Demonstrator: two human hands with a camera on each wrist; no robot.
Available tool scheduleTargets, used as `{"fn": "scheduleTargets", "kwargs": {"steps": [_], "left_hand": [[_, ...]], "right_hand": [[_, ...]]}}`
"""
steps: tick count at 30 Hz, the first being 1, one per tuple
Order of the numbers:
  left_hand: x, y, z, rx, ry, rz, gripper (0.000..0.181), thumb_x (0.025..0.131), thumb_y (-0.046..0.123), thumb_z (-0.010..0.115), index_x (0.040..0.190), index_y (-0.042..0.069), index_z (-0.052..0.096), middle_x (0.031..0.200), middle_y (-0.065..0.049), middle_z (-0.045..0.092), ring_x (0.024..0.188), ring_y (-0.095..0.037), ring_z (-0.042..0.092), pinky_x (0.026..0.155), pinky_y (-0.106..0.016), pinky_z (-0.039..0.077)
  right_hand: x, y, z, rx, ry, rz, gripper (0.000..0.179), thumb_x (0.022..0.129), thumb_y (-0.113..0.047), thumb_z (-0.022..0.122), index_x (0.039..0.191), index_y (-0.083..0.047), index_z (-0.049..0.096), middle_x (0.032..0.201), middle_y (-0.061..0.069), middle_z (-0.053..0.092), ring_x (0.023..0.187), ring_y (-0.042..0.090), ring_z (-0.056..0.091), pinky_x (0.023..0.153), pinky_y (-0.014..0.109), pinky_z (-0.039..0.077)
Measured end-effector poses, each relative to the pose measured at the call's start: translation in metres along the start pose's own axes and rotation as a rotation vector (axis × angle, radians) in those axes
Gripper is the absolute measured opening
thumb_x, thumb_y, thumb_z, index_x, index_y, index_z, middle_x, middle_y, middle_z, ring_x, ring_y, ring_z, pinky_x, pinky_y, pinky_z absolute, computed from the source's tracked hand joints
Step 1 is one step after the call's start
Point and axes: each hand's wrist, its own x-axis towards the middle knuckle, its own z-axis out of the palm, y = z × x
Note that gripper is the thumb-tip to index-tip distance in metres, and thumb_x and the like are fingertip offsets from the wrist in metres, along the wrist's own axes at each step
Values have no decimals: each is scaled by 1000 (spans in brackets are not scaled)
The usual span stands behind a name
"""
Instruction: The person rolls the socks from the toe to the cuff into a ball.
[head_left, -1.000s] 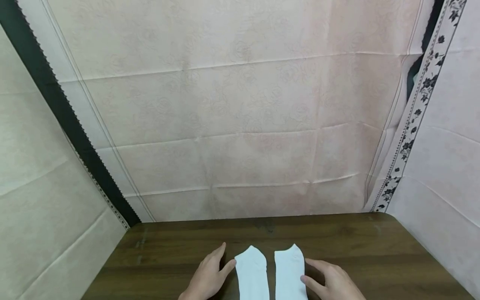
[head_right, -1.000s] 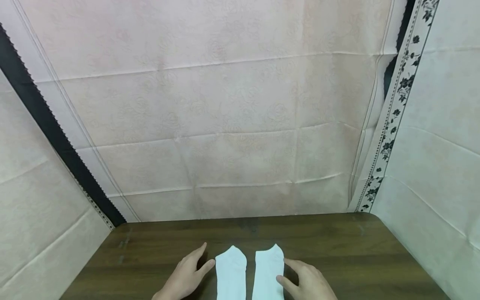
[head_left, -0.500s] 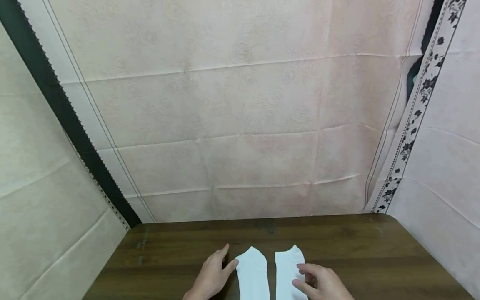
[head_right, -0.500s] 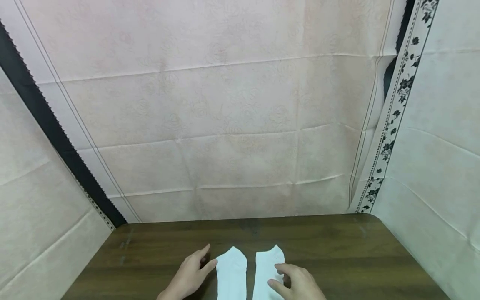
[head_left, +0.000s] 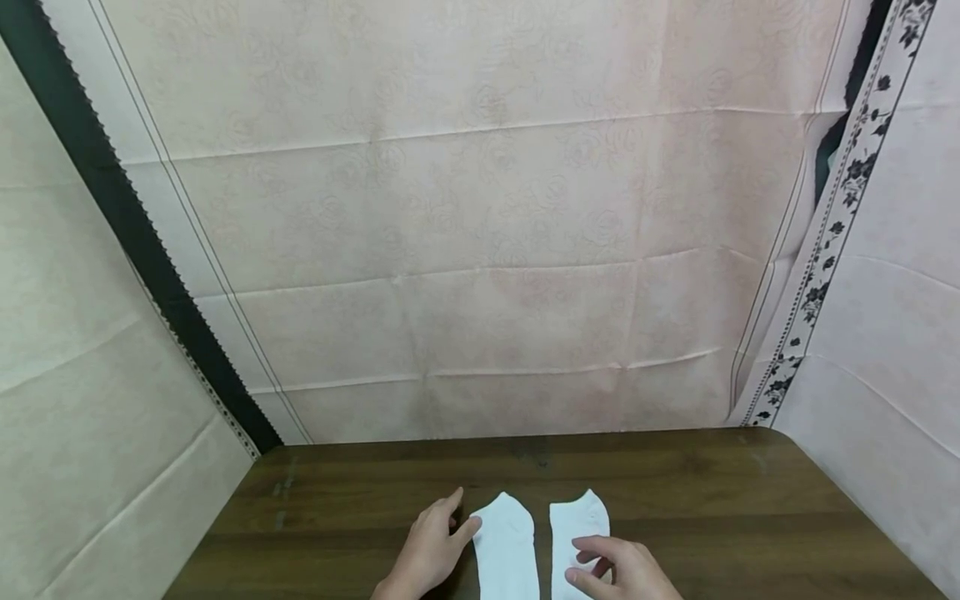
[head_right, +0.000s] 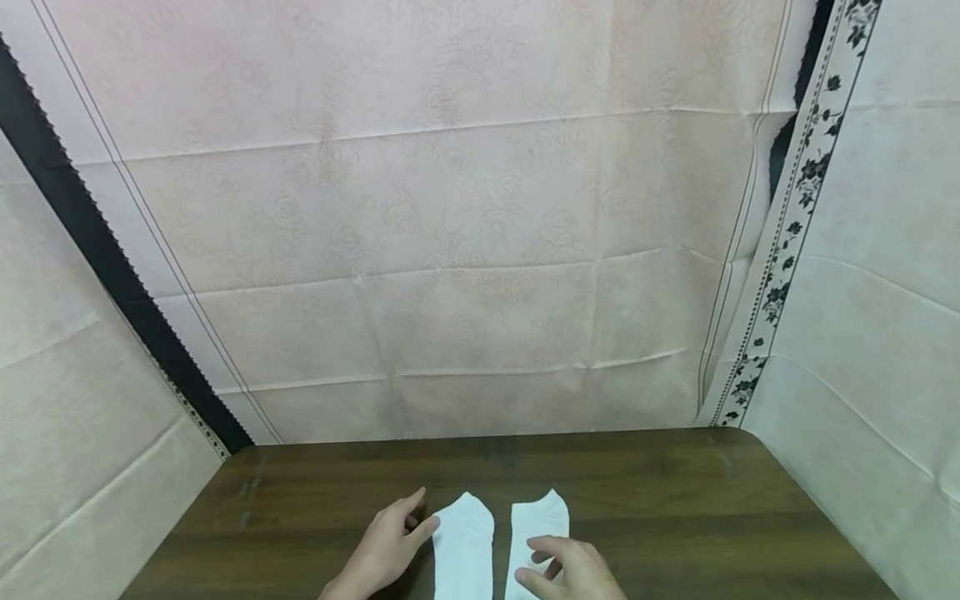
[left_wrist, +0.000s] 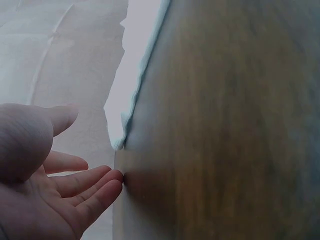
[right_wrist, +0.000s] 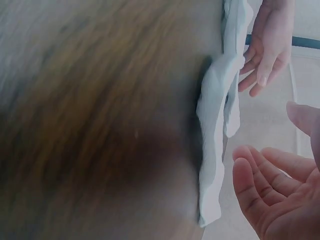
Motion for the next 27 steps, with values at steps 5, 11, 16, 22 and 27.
{"fn": "scheduleTargets", "kwargs": {"steps": [5, 11, 16, 22, 27], "left_hand": [[1, 1, 2, 3, 0, 7, 65, 98, 34, 65, 144, -8, 47, 127, -19, 60, 98, -25, 58, 82, -49, 51], [2, 3, 3, 3, -6, 26, 64, 98, 33, 66, 143, -8, 47, 125, -16, 61, 96, -23, 57, 79, -46, 51], [4, 4, 4, 3, -18, 31, 61, 98, 31, 66, 142, -8, 49, 124, -16, 62, 95, -23, 57, 79, -46, 50], [8, 7, 4, -4, -31, 21, 60, 98, 29, 67, 141, -9, 50, 123, -17, 62, 96, -25, 59, 81, -49, 50], [12, 9, 3, -2, -32, 9, 58, 97, 28, 68, 139, -9, 53, 122, -17, 63, 97, -26, 60, 82, -50, 51]], "right_hand": [[0, -2, 7, 32, -20, -32, 37, 92, -22, 73, 114, 7, 69, 93, 6, 72, 71, 4, 63, 62, 27, 52], [1, -4, 14, 100, -60, 14, 38, 91, -20, 74, 114, 10, 68, 94, 8, 72, 71, 5, 63, 61, 26, 52], [2, -4, 18, 137, -75, 17, 37, 91, -18, 74, 114, 11, 68, 93, 10, 72, 71, 6, 63, 61, 26, 51], [3, -4, 22, 127, -61, -66, 37, 90, -15, 75, 113, 13, 67, 91, 11, 72, 70, 3, 63, 60, 25, 51], [5, -3, 28, 71, -20, -188, 34, 88, -13, 77, 109, 12, 67, 88, 6, 70, 70, -1, 61, 58, 24, 51]]}}
